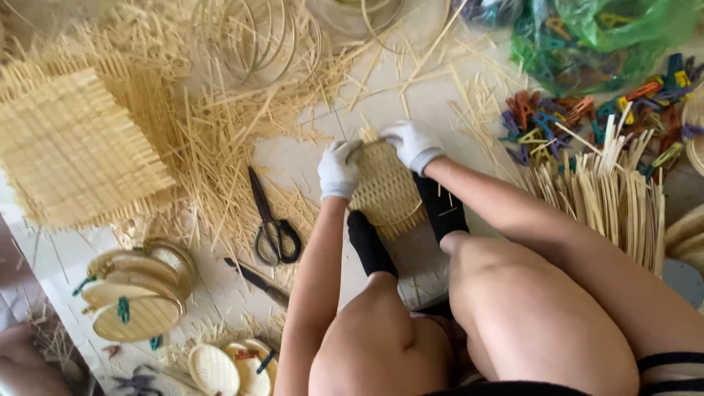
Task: Assembling and weaving bamboo strips onto circular frames to create fans.
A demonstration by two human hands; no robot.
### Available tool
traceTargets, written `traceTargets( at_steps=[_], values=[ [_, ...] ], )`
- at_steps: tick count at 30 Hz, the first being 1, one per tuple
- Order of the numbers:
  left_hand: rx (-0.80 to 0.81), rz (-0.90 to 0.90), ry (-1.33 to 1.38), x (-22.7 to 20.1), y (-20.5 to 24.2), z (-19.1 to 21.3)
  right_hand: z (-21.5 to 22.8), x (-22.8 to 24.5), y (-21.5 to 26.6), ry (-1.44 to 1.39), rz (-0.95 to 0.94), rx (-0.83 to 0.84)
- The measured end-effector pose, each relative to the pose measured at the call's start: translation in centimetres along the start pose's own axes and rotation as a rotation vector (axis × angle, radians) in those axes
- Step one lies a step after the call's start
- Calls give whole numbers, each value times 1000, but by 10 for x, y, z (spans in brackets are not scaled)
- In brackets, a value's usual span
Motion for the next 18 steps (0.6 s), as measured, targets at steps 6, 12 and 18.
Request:
traceTargets(
  at_steps=[6, 12, 18],
  values=[
    [21, 113, 346, -11, 4, 17, 39, 102, -23, 374, 172, -109],
    [-436, -28, 73, -47, 35, 43, 17, 76, -31, 292, -148, 150],
    [-230, 174, 259, -11, 12, 12, 2, 54, -38, 237, -177, 235]
  ],
)
Point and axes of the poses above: each hand's wrist, its own y-axis away from the middle knuckle, its own z-axis out of the back of the hand, x = y × z, the point moved 6 cm from there along -y, towards the middle knuckle, and after that the axes turned 11 degrees about z, right-handed, at the moved point
